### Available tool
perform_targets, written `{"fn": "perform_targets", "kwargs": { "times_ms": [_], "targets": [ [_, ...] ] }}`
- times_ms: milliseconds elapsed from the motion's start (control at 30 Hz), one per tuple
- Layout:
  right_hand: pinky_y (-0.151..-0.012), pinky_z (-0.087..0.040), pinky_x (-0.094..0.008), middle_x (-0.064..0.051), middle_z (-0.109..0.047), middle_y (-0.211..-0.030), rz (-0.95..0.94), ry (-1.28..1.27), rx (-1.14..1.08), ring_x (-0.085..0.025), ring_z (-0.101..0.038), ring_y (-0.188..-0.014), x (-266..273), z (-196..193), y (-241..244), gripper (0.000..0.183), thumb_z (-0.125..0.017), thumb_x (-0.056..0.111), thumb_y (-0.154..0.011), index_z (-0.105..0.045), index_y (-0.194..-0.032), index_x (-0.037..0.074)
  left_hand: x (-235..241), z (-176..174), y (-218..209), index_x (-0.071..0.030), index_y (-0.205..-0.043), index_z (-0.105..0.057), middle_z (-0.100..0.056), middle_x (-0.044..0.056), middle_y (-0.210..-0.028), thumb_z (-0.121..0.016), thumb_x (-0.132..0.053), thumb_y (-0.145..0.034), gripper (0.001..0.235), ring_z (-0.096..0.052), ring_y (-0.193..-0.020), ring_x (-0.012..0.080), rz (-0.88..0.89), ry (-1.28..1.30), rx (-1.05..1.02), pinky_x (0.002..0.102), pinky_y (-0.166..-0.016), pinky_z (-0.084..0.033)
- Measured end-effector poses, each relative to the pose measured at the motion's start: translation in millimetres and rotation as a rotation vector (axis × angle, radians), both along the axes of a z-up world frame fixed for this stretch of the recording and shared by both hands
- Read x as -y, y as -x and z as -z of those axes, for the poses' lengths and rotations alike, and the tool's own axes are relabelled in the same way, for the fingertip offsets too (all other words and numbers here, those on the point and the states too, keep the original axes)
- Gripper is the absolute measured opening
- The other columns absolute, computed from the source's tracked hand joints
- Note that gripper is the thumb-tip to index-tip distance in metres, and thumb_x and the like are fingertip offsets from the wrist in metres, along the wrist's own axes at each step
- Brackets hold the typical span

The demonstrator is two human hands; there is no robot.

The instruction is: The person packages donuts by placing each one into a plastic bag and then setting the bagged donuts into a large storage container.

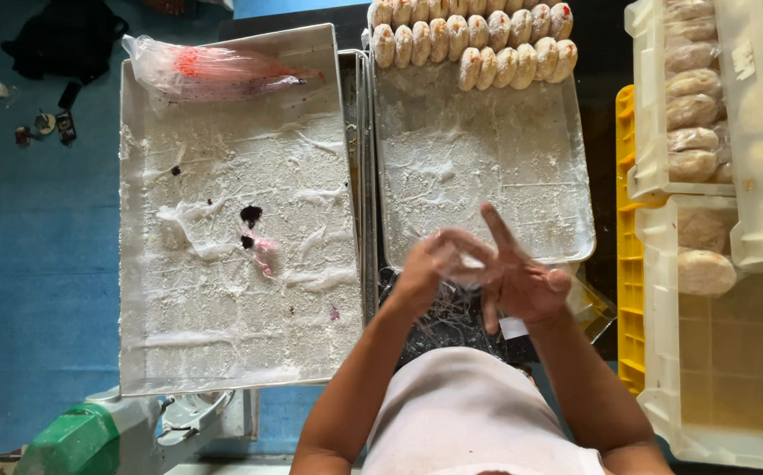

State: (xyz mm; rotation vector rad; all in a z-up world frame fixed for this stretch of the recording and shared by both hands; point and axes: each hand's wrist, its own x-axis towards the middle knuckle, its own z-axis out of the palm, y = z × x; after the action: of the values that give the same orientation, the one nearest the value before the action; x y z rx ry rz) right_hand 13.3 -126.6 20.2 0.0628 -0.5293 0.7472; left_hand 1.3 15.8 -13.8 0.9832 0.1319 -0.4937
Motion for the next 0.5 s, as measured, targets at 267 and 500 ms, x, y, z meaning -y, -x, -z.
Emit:
{"fn": "perform_targets", "kwargs": {
  "times_ms": [267,500],
  "targets": [
    [-0.067,-0.057,-0.043,-0.024,-0.041,-0.126,0.133,1.350,0.822,-0.045,-0.049,-0.106,-38.7,-51.9,-56.2,0.097,-0.079,0.027,-0.060,-0.025,-0.138,0.014,-25.0,-23.8,-57.8,-0.009,-0.107,-0.041,-0.031,0.015,-0.115,-0.067,-0.026,-0.080,0.041,-0.042,-0.100,0.0304,-0.426,0.018,0.023,0.038,-0.079,-0.046],
    [-0.057,-0.054,-0.031,-0.011,-0.067,-0.075,0.883,1.334,0.906,-0.023,-0.066,-0.069,-29.5,29.6,-187.8,0.023,-0.071,0.022,-0.074,-0.066,-0.091,0.007,-121.3,-5.5,-113.4,-0.018,-0.075,-0.048,-0.048,-0.002,-0.079,-0.063,-0.008,-0.068,0.020,-0.050,-0.075,0.0136,-1.076,0.022,-0.063,0.037,-0.063,-0.049]
  ]
}}
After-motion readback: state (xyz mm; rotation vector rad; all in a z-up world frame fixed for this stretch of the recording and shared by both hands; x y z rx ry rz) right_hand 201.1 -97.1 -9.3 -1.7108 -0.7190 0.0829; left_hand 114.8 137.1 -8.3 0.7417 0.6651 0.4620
